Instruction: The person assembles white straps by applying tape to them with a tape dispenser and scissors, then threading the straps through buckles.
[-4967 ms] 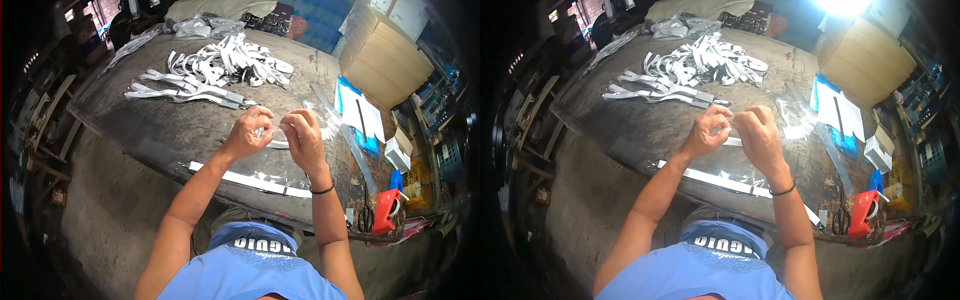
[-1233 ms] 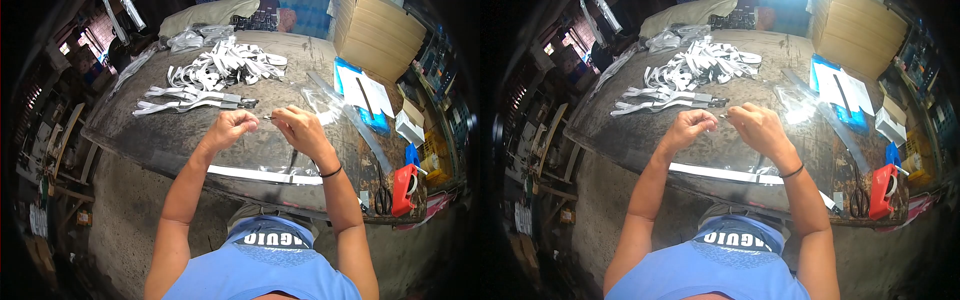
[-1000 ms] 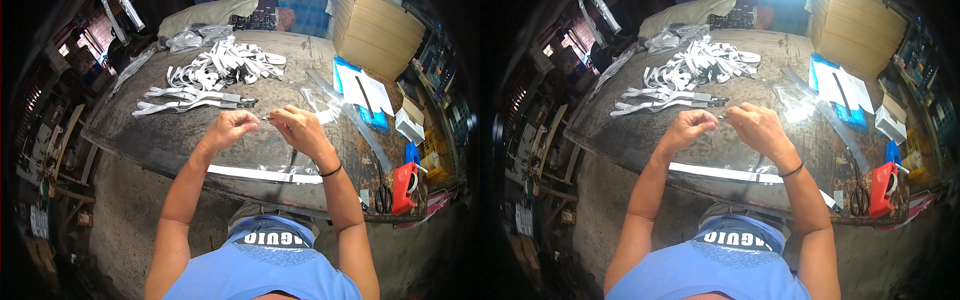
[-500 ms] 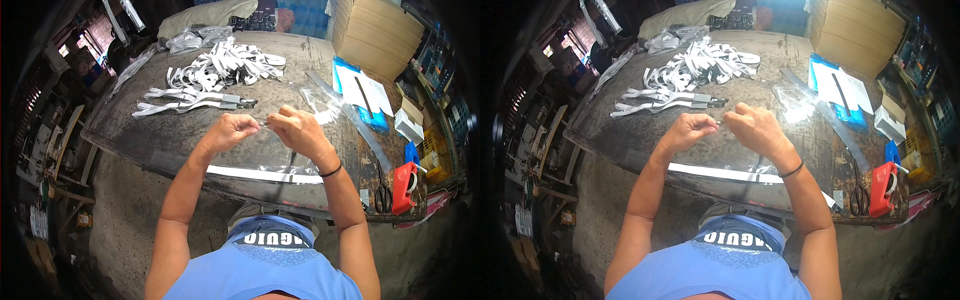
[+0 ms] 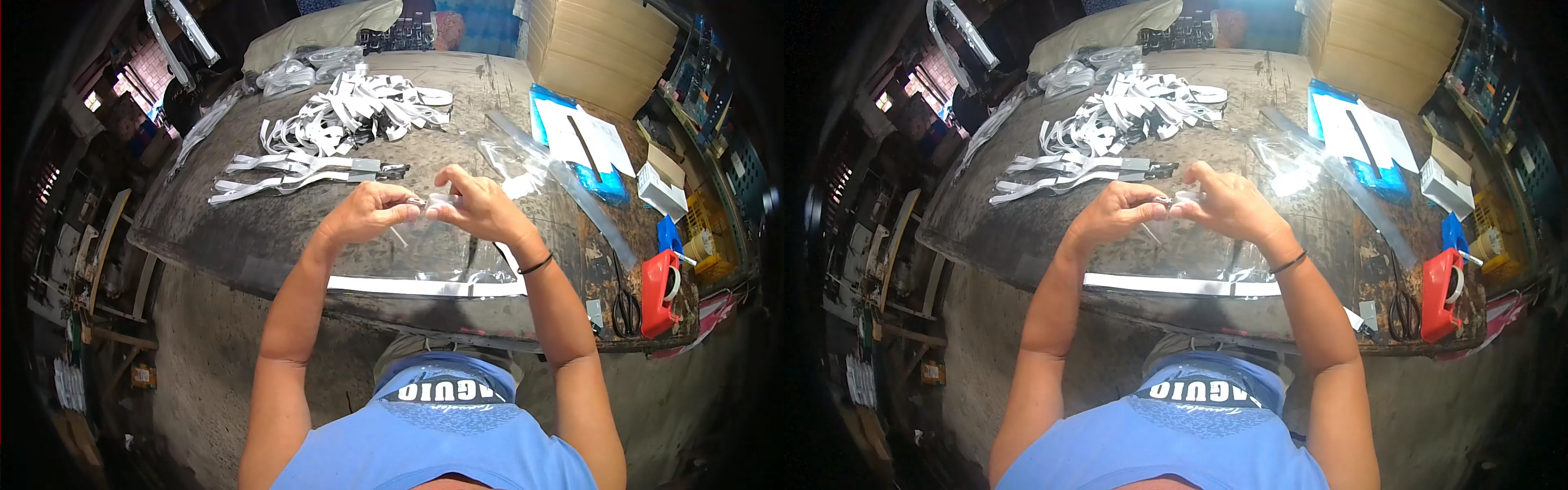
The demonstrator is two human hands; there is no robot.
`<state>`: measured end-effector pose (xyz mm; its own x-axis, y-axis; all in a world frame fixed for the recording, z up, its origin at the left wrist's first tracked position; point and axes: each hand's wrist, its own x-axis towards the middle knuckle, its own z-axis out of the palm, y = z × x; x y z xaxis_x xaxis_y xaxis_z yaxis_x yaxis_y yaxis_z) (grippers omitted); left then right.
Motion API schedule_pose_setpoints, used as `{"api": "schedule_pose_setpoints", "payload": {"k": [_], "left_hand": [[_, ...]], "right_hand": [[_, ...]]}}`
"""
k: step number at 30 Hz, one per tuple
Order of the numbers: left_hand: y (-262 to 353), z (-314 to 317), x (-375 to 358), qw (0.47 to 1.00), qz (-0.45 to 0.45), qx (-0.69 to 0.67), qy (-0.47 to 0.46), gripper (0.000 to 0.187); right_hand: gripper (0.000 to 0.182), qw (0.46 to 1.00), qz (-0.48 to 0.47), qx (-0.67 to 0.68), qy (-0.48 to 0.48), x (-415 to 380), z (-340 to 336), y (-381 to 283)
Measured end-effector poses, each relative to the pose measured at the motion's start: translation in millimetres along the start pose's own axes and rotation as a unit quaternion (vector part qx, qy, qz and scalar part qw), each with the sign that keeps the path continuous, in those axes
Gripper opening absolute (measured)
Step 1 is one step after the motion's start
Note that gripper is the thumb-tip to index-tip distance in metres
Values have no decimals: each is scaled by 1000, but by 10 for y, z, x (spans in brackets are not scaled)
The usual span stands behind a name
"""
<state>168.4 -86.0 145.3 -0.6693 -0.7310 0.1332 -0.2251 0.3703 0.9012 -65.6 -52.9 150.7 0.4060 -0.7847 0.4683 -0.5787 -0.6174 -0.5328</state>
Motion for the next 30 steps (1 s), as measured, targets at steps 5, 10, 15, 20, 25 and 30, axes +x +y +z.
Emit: {"api": "schedule_pose_setpoints", "payload": {"k": [5,10,15,20,25,30], "left_hand": [[72,0,53,998,-18,48,-37,22],[-12,-10,146,997,-10,21,-67,22],[-91,-131,175,993,-53,34,-98,20],[79,-68,242,986,-75,73,-128,20],[24,-15,387,980,-20,123,-154,25],[-23,-101,401,982,-95,15,-160,32]], "right_hand": [[32,999,-16,-12,-29,-16,71,183],[31,998,-57,3,4,2,92,181],[25,996,25,73,-54,-138,-62,272],[23,998,12,48,-40,-193,-70,355],[26,998,-13,38,-49,-155,-42,357],[26,982,89,113,-122,-328,-178,537]]}}
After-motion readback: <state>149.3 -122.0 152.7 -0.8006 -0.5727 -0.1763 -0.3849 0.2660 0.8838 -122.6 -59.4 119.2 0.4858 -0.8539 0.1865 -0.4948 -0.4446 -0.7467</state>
